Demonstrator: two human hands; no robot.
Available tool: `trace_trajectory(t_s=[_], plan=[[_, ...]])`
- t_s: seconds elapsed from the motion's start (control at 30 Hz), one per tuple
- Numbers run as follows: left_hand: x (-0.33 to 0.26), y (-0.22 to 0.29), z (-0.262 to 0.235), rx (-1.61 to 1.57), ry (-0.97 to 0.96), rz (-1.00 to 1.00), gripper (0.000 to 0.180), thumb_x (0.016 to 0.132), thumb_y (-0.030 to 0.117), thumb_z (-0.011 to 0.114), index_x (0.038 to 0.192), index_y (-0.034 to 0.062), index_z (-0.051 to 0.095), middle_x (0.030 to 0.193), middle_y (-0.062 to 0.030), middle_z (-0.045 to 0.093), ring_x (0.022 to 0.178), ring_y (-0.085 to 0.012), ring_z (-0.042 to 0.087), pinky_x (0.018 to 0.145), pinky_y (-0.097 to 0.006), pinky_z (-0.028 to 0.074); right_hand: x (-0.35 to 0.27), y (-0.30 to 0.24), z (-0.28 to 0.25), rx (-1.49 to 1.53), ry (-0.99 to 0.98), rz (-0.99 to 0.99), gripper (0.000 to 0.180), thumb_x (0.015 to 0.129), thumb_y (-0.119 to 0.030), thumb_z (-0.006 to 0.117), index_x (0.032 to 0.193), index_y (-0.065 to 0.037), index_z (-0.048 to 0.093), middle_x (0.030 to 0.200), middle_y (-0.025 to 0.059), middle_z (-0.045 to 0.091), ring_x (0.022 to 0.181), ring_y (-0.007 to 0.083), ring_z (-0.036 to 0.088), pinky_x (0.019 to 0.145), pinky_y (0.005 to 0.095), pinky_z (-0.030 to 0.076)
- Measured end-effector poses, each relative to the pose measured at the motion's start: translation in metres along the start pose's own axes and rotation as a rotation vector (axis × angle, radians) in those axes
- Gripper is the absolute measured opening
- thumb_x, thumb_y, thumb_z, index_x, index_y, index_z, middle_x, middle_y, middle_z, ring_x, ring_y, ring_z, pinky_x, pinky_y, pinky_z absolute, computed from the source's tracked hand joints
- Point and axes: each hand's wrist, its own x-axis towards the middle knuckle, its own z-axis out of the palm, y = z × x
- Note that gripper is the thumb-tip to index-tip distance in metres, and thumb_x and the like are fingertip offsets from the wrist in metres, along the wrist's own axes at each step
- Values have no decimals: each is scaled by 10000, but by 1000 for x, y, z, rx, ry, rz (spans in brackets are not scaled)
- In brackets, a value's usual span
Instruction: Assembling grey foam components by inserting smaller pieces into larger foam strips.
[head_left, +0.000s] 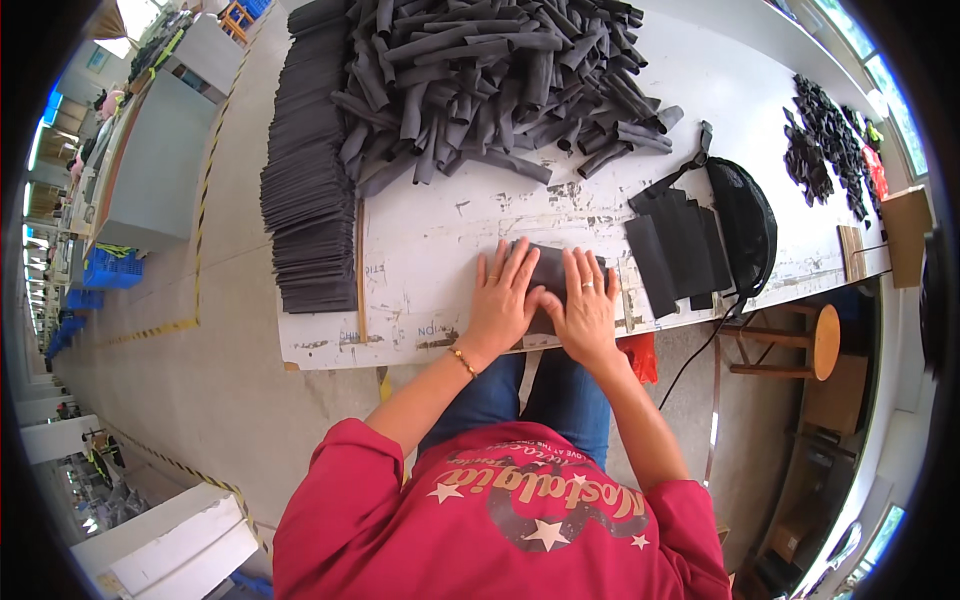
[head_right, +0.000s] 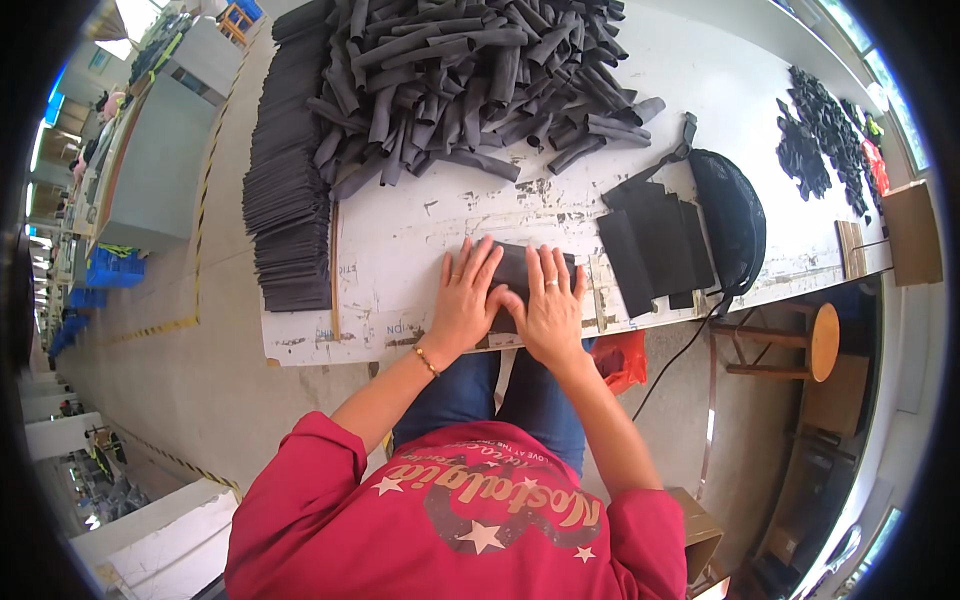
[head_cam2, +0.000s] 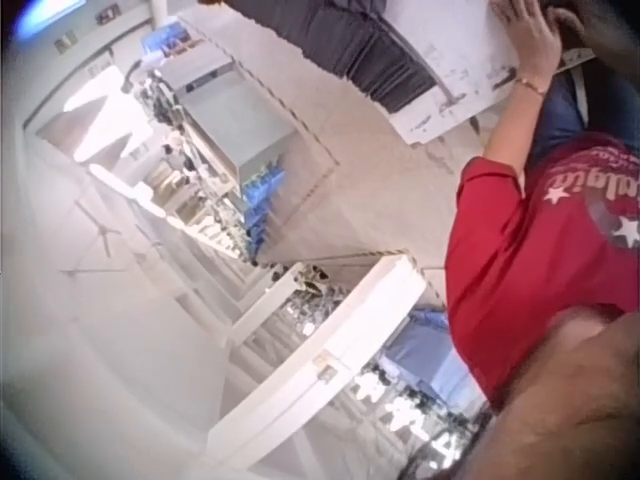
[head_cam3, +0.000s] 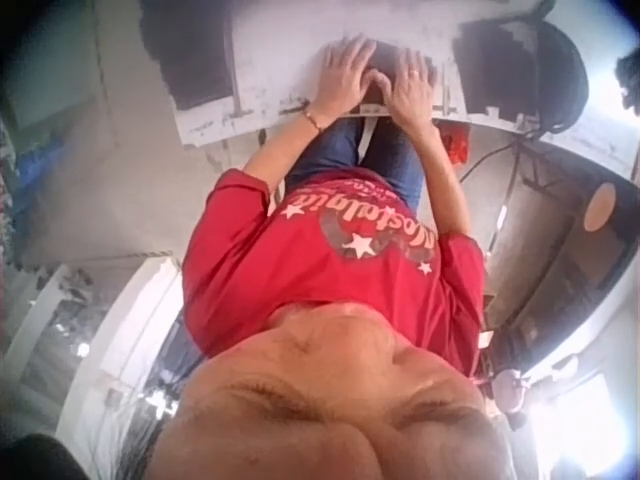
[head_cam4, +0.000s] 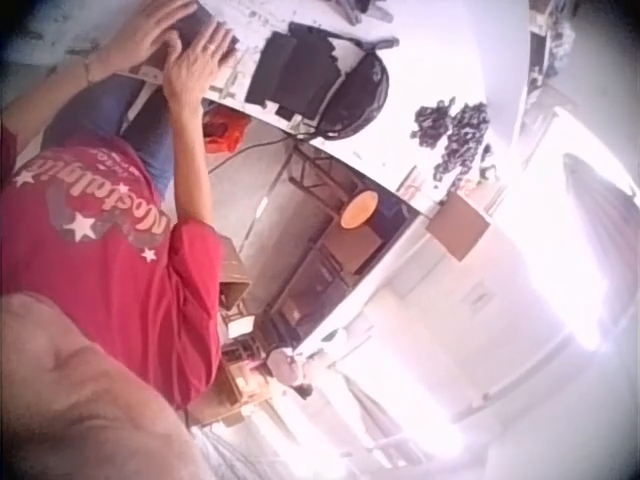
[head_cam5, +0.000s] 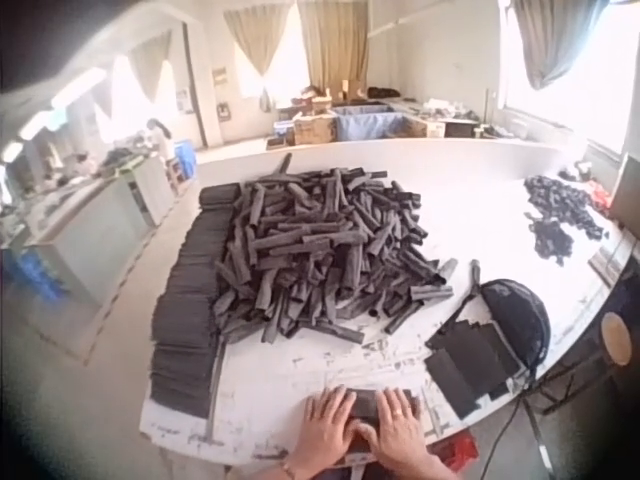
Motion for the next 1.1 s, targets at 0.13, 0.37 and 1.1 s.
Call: trace_trajectory(t_s=[0.13,0.37,1.1], plan=[[1,3,-5,-143,145,-21,617,896,210,636,1431,45,377,1524,-211,298,1361,-400,362,1105,-595,258,24,0,-12,-94,74,-8,611,954,-474,498,1362,-19,485,1385,182,495,1355,352,393,1122,614,176],[-2,0,4,-158,140,-8,621,908,219,636,1438,36,369,1452,-222,359,1317,-374,409,1099,-594,263,32,5,-2,-131,19,-103,552,937,-486,516,1244,-29,563,1145,146,587,1085,317,538,989,514,331],[-15,6,-8,-189,323,81,463,767,203,778,1195,124,621,1157,-80,545,1111,-291,495,956,-448,392,41,36,-41,222,-302,-199,665,807,-297,725,1352,7,497,1279,203,555,1165,390,500,1028,440,391]])
